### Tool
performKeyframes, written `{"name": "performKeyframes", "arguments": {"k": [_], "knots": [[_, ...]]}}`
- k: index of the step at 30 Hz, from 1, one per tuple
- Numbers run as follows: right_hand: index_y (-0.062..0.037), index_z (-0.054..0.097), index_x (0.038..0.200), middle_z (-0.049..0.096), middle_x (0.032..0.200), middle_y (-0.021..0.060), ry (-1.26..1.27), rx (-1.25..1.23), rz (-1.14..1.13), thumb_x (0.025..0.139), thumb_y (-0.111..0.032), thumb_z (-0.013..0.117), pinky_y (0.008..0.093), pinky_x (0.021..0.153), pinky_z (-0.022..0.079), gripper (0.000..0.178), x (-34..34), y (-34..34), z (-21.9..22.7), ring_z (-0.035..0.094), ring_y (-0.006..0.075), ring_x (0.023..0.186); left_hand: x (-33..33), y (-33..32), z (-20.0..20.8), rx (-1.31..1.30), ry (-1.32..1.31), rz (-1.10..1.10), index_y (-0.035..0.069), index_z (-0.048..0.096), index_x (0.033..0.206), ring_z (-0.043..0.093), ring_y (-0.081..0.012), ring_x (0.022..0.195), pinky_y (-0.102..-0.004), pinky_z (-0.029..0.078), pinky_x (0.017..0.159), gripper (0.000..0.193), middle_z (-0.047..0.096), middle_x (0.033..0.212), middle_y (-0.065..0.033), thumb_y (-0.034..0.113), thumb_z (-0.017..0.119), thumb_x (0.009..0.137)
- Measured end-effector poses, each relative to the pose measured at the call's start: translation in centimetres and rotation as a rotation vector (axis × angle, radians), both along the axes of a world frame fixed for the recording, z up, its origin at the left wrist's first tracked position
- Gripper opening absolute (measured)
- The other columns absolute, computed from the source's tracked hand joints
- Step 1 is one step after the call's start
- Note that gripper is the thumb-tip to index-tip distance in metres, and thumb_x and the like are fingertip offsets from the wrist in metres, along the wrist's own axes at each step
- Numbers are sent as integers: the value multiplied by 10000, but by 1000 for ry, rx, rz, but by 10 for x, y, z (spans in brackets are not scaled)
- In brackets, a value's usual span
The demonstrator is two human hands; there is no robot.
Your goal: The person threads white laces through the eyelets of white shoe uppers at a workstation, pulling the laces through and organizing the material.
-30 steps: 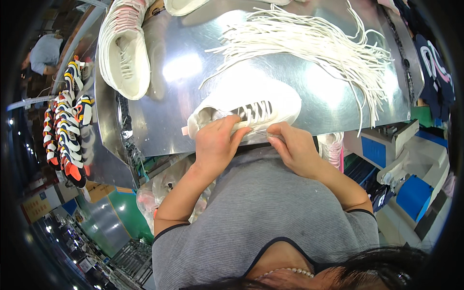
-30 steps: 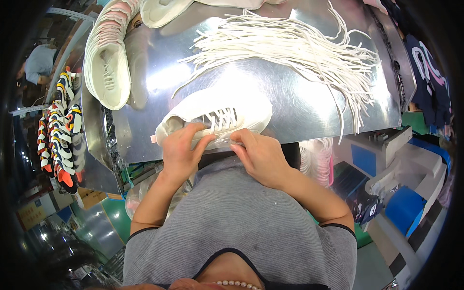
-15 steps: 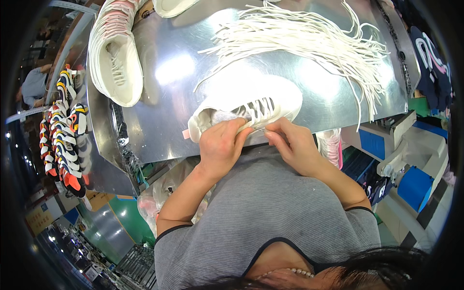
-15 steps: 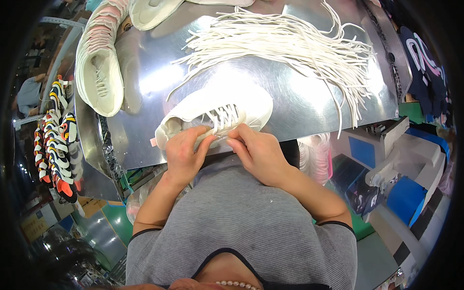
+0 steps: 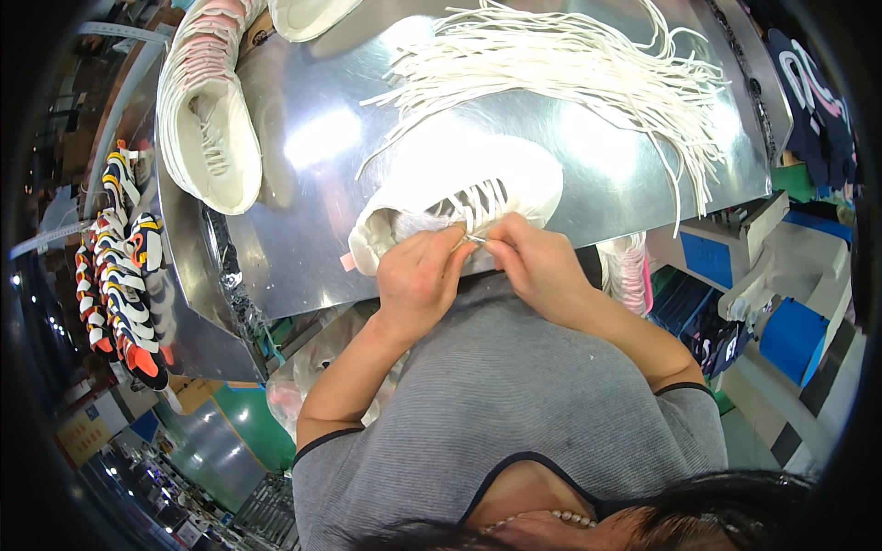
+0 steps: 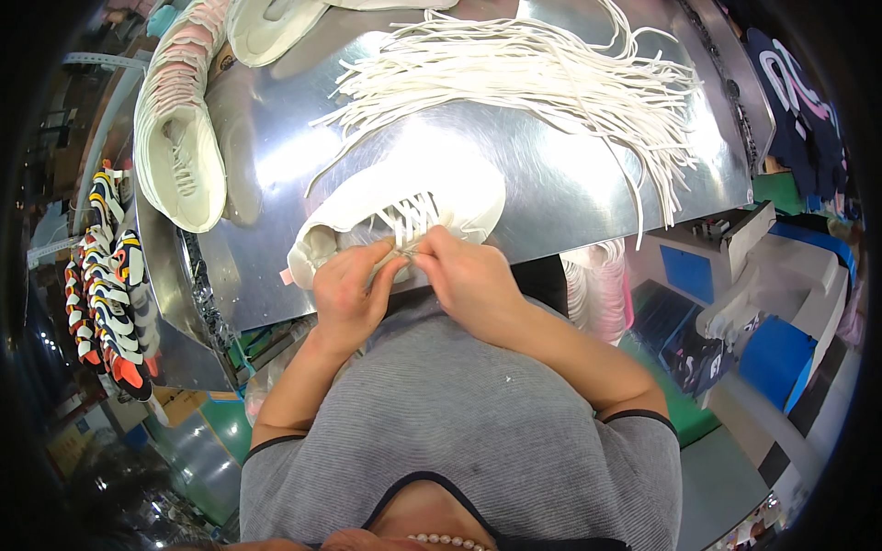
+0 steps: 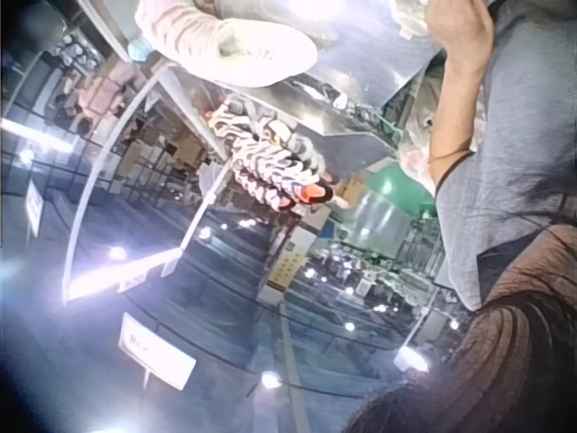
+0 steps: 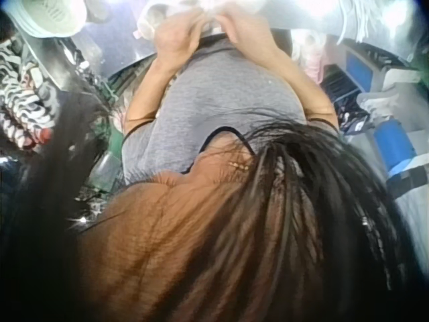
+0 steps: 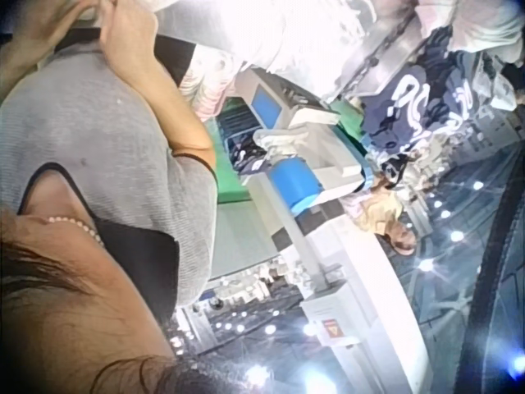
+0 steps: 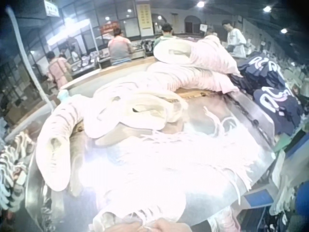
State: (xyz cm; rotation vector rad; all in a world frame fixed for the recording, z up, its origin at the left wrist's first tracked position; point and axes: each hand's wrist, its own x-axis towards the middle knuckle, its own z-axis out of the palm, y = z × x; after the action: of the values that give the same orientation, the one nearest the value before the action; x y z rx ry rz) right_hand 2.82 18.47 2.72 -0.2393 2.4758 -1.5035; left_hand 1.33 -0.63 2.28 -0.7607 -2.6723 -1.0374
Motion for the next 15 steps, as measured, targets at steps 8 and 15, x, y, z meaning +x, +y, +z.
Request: {"name": "performKeyframes", "arguments": {"k": [8,15], "knots": [[-37,604,993,657,726,143,-163,-16,130,973,-209,603,403,640,502,173,-14,39,16,663,329,682,6,2,7,27,-127,-18,33,679,1085,680,-278,713,-359,520,629,248,709,865,-128,74,741,848],[-54,611,1055,650,722,116,262,-39,-158,951,-180,655,358,577,472,169,-44,20,-20,630,273,613,-17,-5,34,-14,-801,-128,7,685,1108,665,-179,791,-299,508,708,232,718,920,-102,130,695,912]]}}
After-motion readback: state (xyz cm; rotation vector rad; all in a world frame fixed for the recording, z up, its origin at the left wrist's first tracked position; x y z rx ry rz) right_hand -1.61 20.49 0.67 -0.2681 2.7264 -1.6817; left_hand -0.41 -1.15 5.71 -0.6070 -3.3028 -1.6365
